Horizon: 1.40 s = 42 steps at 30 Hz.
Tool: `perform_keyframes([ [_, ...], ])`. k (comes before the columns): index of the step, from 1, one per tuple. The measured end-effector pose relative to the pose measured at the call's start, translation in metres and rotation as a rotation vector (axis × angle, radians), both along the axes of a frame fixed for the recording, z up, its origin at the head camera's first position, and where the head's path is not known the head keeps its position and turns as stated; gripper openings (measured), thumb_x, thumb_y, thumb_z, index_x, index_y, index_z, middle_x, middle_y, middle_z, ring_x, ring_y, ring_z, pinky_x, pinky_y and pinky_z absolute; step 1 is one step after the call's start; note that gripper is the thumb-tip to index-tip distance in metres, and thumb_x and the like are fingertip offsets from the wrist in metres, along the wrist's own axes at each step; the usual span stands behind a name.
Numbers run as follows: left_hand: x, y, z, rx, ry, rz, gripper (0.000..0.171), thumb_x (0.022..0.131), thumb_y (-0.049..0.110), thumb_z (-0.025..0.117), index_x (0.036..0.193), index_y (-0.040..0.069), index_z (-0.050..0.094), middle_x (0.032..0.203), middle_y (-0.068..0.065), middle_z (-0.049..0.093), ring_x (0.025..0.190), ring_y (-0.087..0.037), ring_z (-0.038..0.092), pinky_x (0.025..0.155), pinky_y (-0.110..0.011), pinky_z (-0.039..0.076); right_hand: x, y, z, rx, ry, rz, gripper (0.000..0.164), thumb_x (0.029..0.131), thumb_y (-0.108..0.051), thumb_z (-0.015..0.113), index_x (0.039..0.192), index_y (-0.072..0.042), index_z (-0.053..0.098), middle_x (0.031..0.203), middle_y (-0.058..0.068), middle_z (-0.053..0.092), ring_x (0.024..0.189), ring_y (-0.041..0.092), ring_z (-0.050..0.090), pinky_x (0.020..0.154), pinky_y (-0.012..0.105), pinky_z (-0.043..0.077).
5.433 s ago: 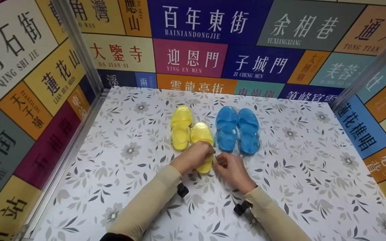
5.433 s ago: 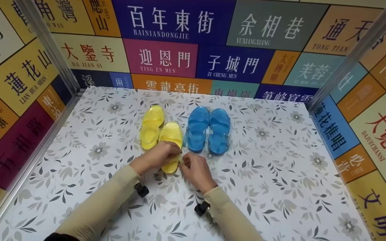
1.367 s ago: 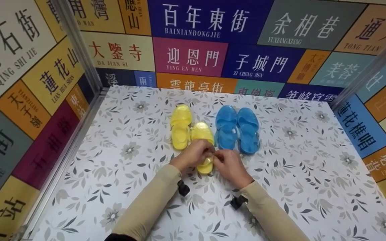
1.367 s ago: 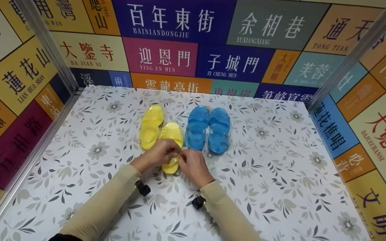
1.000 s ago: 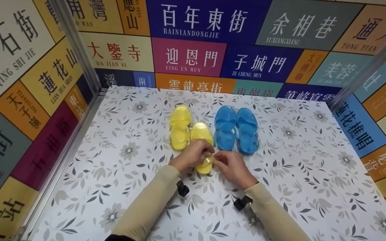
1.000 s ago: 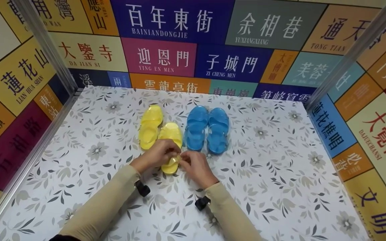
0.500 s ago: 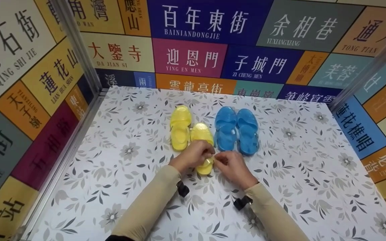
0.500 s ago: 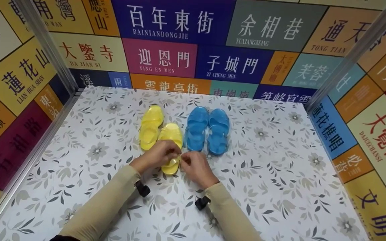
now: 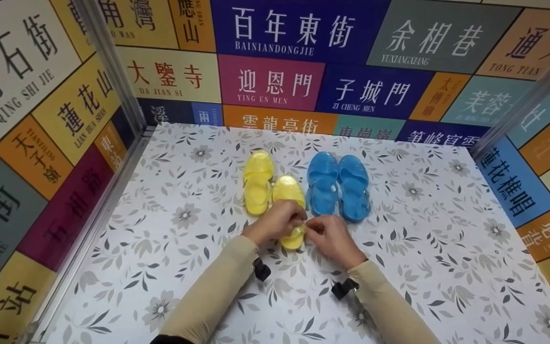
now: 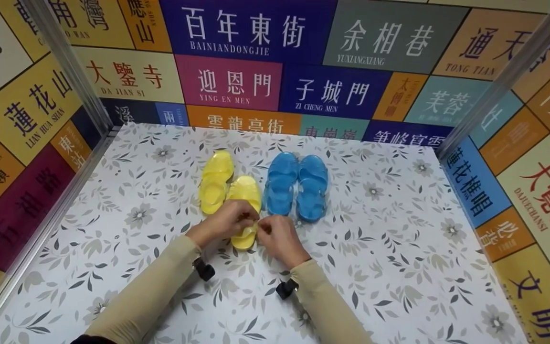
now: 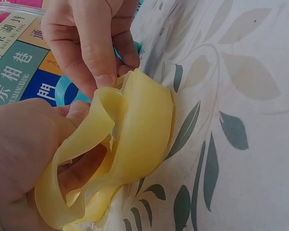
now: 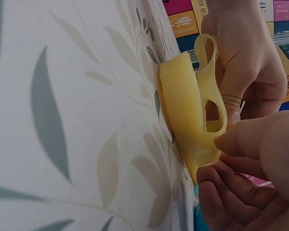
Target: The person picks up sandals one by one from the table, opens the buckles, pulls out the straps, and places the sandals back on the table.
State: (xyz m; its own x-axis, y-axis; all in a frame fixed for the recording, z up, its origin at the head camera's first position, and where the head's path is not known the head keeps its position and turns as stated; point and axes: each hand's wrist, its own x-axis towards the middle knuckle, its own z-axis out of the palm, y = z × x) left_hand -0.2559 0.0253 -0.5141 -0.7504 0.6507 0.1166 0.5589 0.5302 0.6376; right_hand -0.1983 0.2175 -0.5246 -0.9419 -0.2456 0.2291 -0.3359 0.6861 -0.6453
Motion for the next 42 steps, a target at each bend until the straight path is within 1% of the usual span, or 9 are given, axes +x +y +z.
perform_keyframes([
  [6,-0.001,0.000,0.000,-0.008,-0.013,-0.006,0.021,0.090,-0.004,0.071,0.104,0.008,0.080,0.099,-0.003,0.077,0.093,-0.018,0.070,0.085,-0.025,0.057,-0.003,-0.003,0.006,0.003,0.014,0.001,0.007,0.088,-0.009,0.077,0.090,-0.011,0.083,0.083,-0.004,0.077,0.077,0.013,0.066,0.070,0.029,0.053],
  [10,-0.001,-0.001,-0.003,0.021,-0.009,-0.017,0.023,0.090,-0.006,0.069,0.105,0.006,0.081,0.100,-0.005,0.078,0.093,-0.018,0.070,0.084,-0.024,0.057,-0.004,-0.005,0.009,0.003,0.000,0.016,0.007,0.088,-0.010,0.077,0.089,-0.011,0.084,0.081,-0.005,0.076,0.074,0.011,0.063,0.067,0.027,0.051],
  [15,-0.001,-0.002,-0.002,0.054,0.014,-0.011,0.021,0.090,-0.006,0.070,0.105,0.005,0.081,0.100,-0.006,0.078,0.094,-0.020,0.071,0.086,-0.027,0.057,-0.003,-0.005,0.007,-0.034,-0.028,-0.002,0.007,0.091,-0.015,0.079,0.096,-0.013,0.085,0.088,-0.004,0.079,0.078,0.011,0.065,0.071,0.027,0.052],
  [18,-0.001,-0.003,-0.001,0.054,-0.001,0.001,0.019,0.091,-0.004,0.071,0.105,0.006,0.081,0.100,-0.006,0.078,0.094,-0.020,0.070,0.086,-0.027,0.057,-0.002,-0.003,0.003,-0.078,-0.061,-0.020,0.010,0.094,-0.018,0.079,0.101,-0.012,0.083,0.094,-0.002,0.080,0.084,0.013,0.070,0.077,0.029,0.057],
  [21,-0.001,-0.002,-0.001,0.048,-0.017,0.006,0.018,0.093,-0.001,0.071,0.106,0.006,0.080,0.102,-0.005,0.077,0.095,-0.019,0.070,0.086,-0.027,0.057,-0.001,0.001,-0.001,-0.119,-0.111,-0.039,0.011,0.094,-0.017,0.079,0.103,-0.010,0.081,0.097,0.001,0.079,0.088,0.015,0.072,0.082,0.033,0.059],
  [24,-0.001,-0.002,-0.002,0.045,-0.036,0.015,0.016,0.095,0.001,0.071,0.107,0.006,0.080,0.103,-0.005,0.077,0.095,-0.018,0.069,0.087,-0.027,0.057,0.002,0.004,-0.005,-0.134,-0.153,-0.041,0.011,0.094,-0.013,0.078,0.104,-0.009,0.079,0.097,0.002,0.078,0.089,0.016,0.073,0.083,0.034,0.059],
  [28,0.000,-0.002,-0.002,0.040,-0.062,0.025,0.014,0.096,0.003,0.071,0.107,0.007,0.079,0.102,-0.003,0.076,0.095,-0.017,0.069,0.087,-0.028,0.057,0.003,0.006,-0.006,-0.124,-0.165,-0.030,0.010,0.094,-0.012,0.078,0.104,-0.009,0.079,0.096,0.002,0.078,0.088,0.017,0.072,0.081,0.033,0.059],
  [35,0.000,-0.001,0.000,0.005,-0.062,0.007,0.017,0.095,0.001,0.070,0.109,0.008,0.078,0.105,-0.004,0.076,0.098,-0.019,0.069,0.091,-0.030,0.057,0.002,0.004,-0.004,-0.114,-0.137,-0.049,0.008,0.091,-0.012,0.078,0.098,-0.012,0.081,0.092,-0.002,0.078,0.085,0.014,0.069,0.079,0.031,0.057],
  [42,0.000,-0.001,0.002,0.029,-0.066,-0.010,0.019,0.092,-0.004,0.070,0.105,0.007,0.078,0.099,-0.004,0.076,0.091,-0.016,0.069,0.083,-0.026,0.057,-0.002,0.000,-0.002,-0.102,-0.069,-0.023,0.009,0.091,-0.011,0.076,0.097,-0.009,0.083,0.089,-0.001,0.079,0.082,0.013,0.067,0.073,0.027,0.055],
])
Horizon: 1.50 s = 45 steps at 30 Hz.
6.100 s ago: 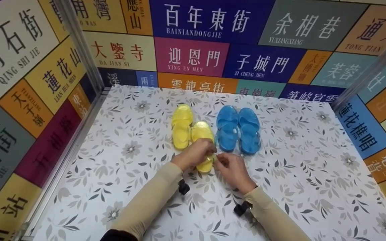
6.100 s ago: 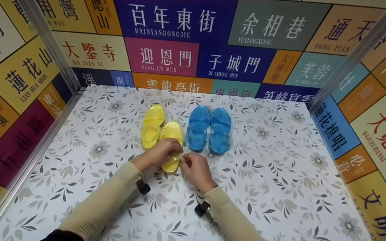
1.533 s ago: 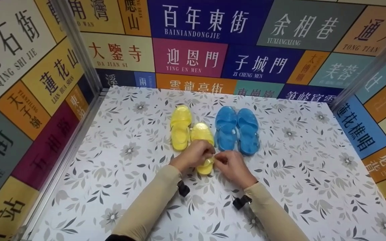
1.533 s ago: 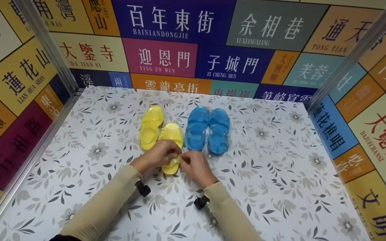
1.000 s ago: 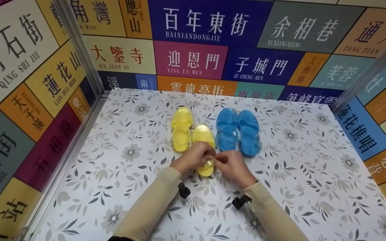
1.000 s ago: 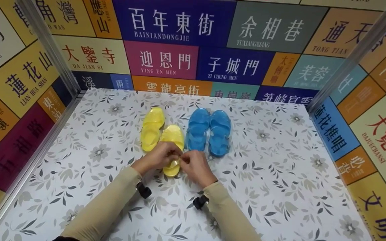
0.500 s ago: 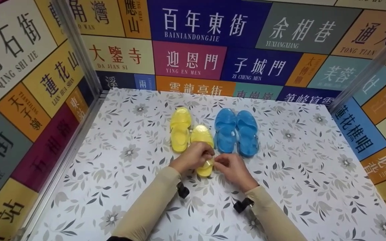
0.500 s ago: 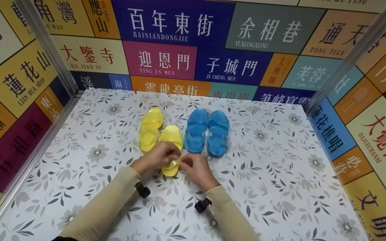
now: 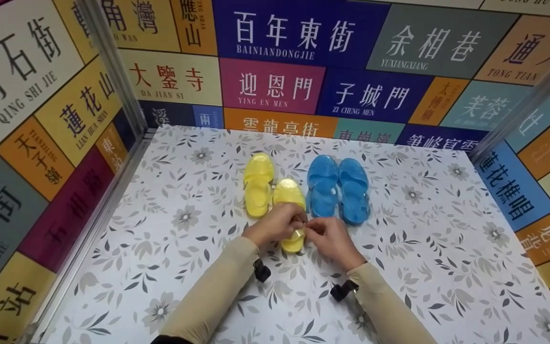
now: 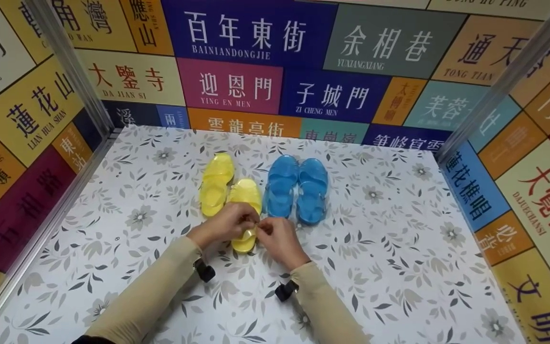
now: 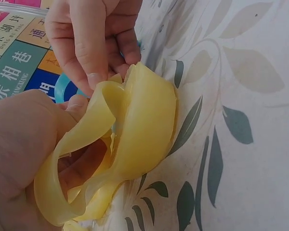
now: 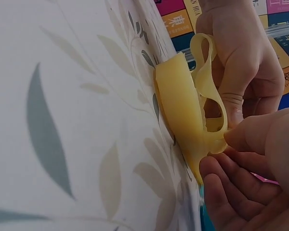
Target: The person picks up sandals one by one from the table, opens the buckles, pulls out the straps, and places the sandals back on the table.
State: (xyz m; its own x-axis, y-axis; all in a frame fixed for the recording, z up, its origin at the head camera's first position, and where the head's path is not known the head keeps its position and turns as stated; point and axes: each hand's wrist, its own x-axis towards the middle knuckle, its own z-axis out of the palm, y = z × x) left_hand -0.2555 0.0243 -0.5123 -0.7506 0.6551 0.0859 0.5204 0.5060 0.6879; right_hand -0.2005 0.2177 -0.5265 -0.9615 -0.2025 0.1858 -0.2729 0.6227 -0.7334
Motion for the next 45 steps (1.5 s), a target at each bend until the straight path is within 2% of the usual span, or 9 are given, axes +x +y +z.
perform_keyframes([
  [6,-0.0004,-0.0001,-0.0011,0.026,-0.017,0.016,0.019,0.092,-0.005,0.070,0.103,0.007,0.079,0.096,-0.002,0.075,0.087,-0.014,0.066,0.079,-0.024,0.056,-0.0015,-0.0011,0.0005,0.001,0.020,0.012,0.008,0.093,-0.012,0.078,0.098,-0.011,0.083,0.090,-0.002,0.079,0.081,0.012,0.066,0.072,0.027,0.054],
  [13,-0.0006,-0.0013,-0.0011,0.061,-0.053,0.052,0.017,0.092,-0.003,0.069,0.103,0.006,0.079,0.097,-0.003,0.075,0.087,-0.015,0.066,0.078,-0.024,0.056,-0.0004,0.0022,-0.0008,-0.040,-0.035,0.007,0.012,0.095,-0.016,0.078,0.106,-0.010,0.081,0.099,0.000,0.079,0.088,0.015,0.071,0.080,0.030,0.059],
  [20,-0.0029,-0.0014,-0.0031,0.074,-0.032,0.047,0.018,0.092,-0.004,0.068,0.102,0.006,0.079,0.095,-0.003,0.074,0.087,-0.015,0.066,0.080,-0.026,0.056,0.0006,0.0047,-0.0037,-0.063,-0.095,0.006,0.010,0.095,-0.012,0.077,0.105,-0.010,0.078,0.098,0.001,0.078,0.088,0.016,0.072,0.082,0.031,0.059],
  [26,-0.0049,-0.0004,-0.0016,0.049,-0.024,0.040,0.019,0.091,-0.003,0.068,0.104,0.006,0.078,0.096,-0.003,0.074,0.088,-0.015,0.066,0.081,-0.026,0.056,-0.0006,0.0025,-0.0003,-0.036,-0.048,-0.008,0.009,0.094,-0.012,0.077,0.103,-0.010,0.080,0.095,-0.001,0.078,0.086,0.014,0.070,0.079,0.031,0.058],
  [33,-0.0046,0.0000,-0.0005,0.045,-0.014,0.018,0.018,0.089,-0.005,0.070,0.100,0.007,0.078,0.092,-0.001,0.073,0.084,-0.013,0.063,0.074,-0.023,0.055,-0.0019,-0.0021,0.0018,-0.011,0.041,-0.015,0.010,0.093,-0.012,0.078,0.102,-0.010,0.083,0.093,-0.001,0.080,0.083,0.012,0.069,0.073,0.026,0.056],
  [35,-0.0041,0.0000,-0.0006,0.056,-0.031,0.020,0.018,0.089,-0.005,0.070,0.100,0.007,0.077,0.092,-0.001,0.073,0.083,-0.013,0.064,0.073,-0.023,0.055,-0.0018,-0.0035,0.0024,-0.004,0.053,-0.018,0.010,0.094,-0.012,0.078,0.102,-0.010,0.083,0.093,0.000,0.080,0.082,0.012,0.070,0.073,0.027,0.056],
  [41,-0.0029,-0.0011,-0.0030,0.074,-0.095,0.038,0.018,0.092,-0.004,0.070,0.101,0.010,0.077,0.092,0.001,0.071,0.083,-0.012,0.064,0.072,-0.023,0.055,0.0000,-0.0050,0.0006,-0.037,0.006,-0.048,0.009,0.094,-0.016,0.080,0.103,-0.013,0.082,0.095,-0.002,0.079,0.086,0.012,0.072,0.077,0.029,0.059],
  [45,-0.0015,-0.0022,-0.0048,0.065,-0.102,0.044,0.016,0.093,-0.002,0.069,0.101,0.009,0.077,0.093,-0.001,0.072,0.082,-0.012,0.063,0.070,-0.023,0.054,0.0026,-0.0028,-0.0031,-0.065,-0.056,-0.060,0.009,0.095,-0.017,0.079,0.103,-0.015,0.081,0.097,-0.003,0.078,0.089,0.013,0.072,0.080,0.031,0.059],
])
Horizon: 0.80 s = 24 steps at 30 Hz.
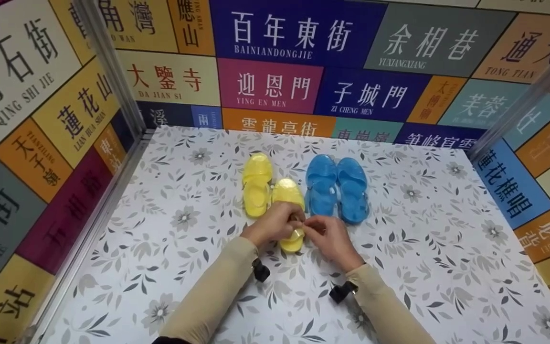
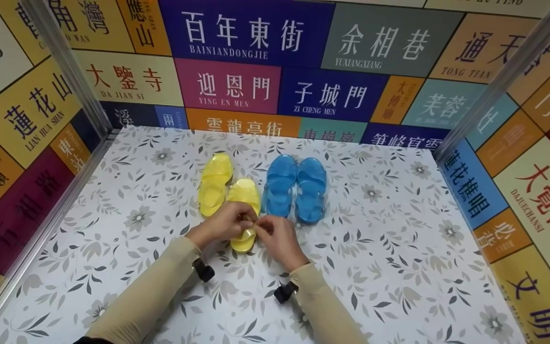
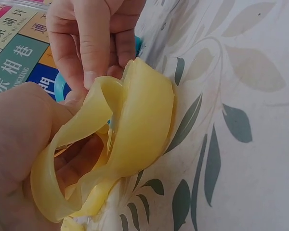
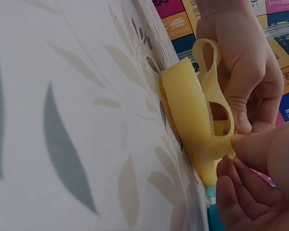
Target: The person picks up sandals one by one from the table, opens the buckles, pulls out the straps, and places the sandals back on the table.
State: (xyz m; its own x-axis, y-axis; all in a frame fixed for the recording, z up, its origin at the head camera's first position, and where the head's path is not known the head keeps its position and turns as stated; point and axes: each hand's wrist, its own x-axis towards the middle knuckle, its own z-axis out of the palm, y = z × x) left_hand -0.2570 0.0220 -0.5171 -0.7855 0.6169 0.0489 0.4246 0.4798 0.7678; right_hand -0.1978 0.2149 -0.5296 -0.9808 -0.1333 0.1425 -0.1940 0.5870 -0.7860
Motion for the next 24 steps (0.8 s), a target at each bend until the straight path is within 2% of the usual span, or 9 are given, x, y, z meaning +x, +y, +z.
perform_keyframes([
  [3,0.0007,-0.0007,-0.0004,-0.003,0.010,0.003,0.014,0.093,-0.001,0.069,0.100,0.009,0.077,0.094,-0.004,0.072,0.082,-0.013,0.062,0.070,-0.023,0.054,0.0020,0.0027,-0.0024,0.000,-0.032,0.003,0.009,0.095,-0.015,0.079,0.104,-0.013,0.080,0.098,-0.002,0.078,0.090,0.014,0.072,0.082,0.032,0.059],
  [9,0.0010,-0.0006,0.0004,-0.009,0.016,0.010,0.013,0.094,0.000,0.069,0.100,0.009,0.078,0.095,-0.003,0.072,0.084,-0.013,0.063,0.072,-0.024,0.055,0.0023,0.0056,-0.0053,0.028,-0.021,0.019,0.007,0.095,-0.011,0.078,0.102,-0.010,0.080,0.096,0.000,0.078,0.089,0.015,0.071,0.082,0.033,0.058],
  [24,0.0005,0.0010,0.0042,-0.029,0.024,-0.008,0.026,0.083,-0.009,0.068,0.099,0.010,0.075,0.091,0.000,0.070,0.082,-0.014,0.062,0.071,-0.023,0.054,-0.0010,0.0016,0.0024,0.008,-0.045,-0.015,0.008,0.092,-0.013,0.080,0.100,-0.012,0.082,0.094,-0.001,0.079,0.088,0.015,0.072,0.082,0.033,0.059],
])
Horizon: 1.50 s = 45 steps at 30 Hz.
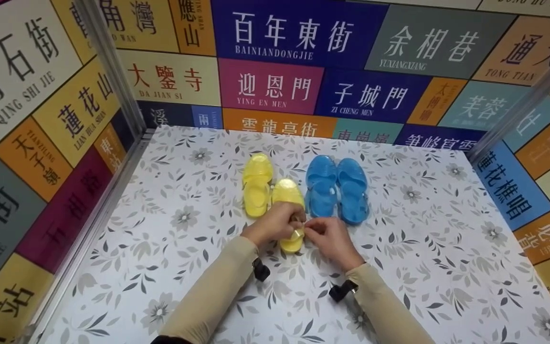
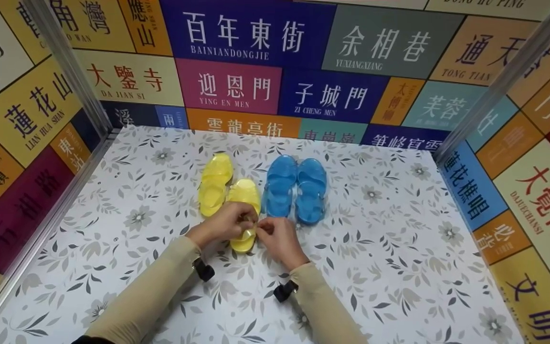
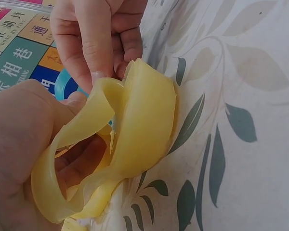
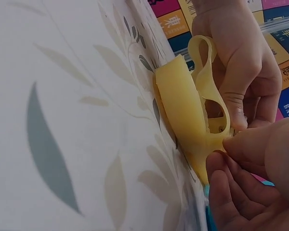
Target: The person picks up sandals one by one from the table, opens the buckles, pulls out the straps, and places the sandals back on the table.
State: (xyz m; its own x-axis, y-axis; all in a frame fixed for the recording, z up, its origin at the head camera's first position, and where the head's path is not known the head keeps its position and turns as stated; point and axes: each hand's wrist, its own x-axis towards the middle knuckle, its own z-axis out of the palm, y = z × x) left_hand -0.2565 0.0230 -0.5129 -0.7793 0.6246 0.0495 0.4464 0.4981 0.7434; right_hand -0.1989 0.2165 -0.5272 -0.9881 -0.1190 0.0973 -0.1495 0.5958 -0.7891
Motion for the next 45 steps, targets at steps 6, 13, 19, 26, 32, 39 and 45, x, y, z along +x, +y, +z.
perform_keyframes([
  [6,0.000,0.000,-0.001,0.002,-0.012,-0.009,0.023,0.086,-0.007,0.071,0.099,0.011,0.076,0.092,0.001,0.071,0.083,-0.013,0.064,0.071,-0.024,0.056,-0.001,-0.003,0.003,0.000,-0.018,-0.012,0.007,0.093,-0.016,0.080,0.099,-0.013,0.083,0.090,-0.002,0.078,0.084,0.014,0.070,0.076,0.031,0.058],
  [13,0.000,-0.001,-0.004,0.027,-0.022,-0.001,0.019,0.089,-0.005,0.072,0.098,0.011,0.076,0.092,0.002,0.071,0.083,-0.013,0.064,0.071,-0.024,0.056,-0.004,-0.005,0.007,0.003,-0.039,-0.022,0.007,0.093,-0.018,0.080,0.098,-0.014,0.083,0.090,-0.002,0.078,0.084,0.014,0.070,0.077,0.032,0.058],
  [19,0.000,-0.002,-0.005,0.049,-0.017,0.008,0.013,0.091,-0.002,0.070,0.096,0.009,0.076,0.088,0.000,0.071,0.079,-0.012,0.062,0.067,-0.023,0.054,-0.002,-0.002,0.002,-0.021,-0.060,-0.022,0.005,0.094,-0.013,0.079,0.098,-0.012,0.082,0.090,-0.001,0.078,0.083,0.015,0.069,0.075,0.029,0.056],
  [26,0.000,-0.002,-0.006,0.039,-0.025,0.011,0.013,0.091,-0.002,0.070,0.096,0.008,0.076,0.087,0.001,0.069,0.080,-0.012,0.062,0.070,-0.024,0.055,0.000,0.000,-0.004,-0.009,-0.054,-0.008,0.005,0.096,-0.014,0.077,0.091,-0.014,0.080,0.080,-0.004,0.073,0.075,0.013,0.065,0.067,0.026,0.053],
  [32,0.000,-0.001,-0.004,0.033,-0.054,0.015,0.012,0.092,-0.001,0.072,0.097,0.010,0.075,0.089,-0.001,0.070,0.082,-0.013,0.063,0.069,-0.024,0.055,-0.001,-0.002,-0.002,-0.011,-0.068,-0.018,0.008,0.097,-0.019,0.076,0.090,-0.016,0.079,0.077,-0.004,0.069,0.073,0.014,0.063,0.064,0.027,0.051],
  [39,-0.002,-0.001,-0.004,0.033,-0.090,0.033,0.015,0.090,-0.002,0.073,0.096,0.012,0.074,0.092,-0.002,0.070,0.084,-0.015,0.064,0.071,-0.026,0.056,-0.004,-0.006,0.001,-0.032,-0.124,-0.030,0.012,0.099,-0.021,0.074,0.090,-0.014,0.078,0.077,0.000,0.068,0.071,0.016,0.062,0.060,0.027,0.050],
  [45,-0.002,-0.001,-0.004,0.059,-0.081,0.041,0.012,0.091,0.000,0.075,0.098,0.009,0.075,0.091,-0.002,0.071,0.083,-0.014,0.064,0.072,-0.025,0.057,-0.005,-0.007,-0.001,-0.054,-0.104,-0.033,0.012,0.100,-0.015,0.072,0.090,-0.009,0.076,0.075,0.001,0.066,0.068,0.015,0.060,0.058,0.026,0.048],
])
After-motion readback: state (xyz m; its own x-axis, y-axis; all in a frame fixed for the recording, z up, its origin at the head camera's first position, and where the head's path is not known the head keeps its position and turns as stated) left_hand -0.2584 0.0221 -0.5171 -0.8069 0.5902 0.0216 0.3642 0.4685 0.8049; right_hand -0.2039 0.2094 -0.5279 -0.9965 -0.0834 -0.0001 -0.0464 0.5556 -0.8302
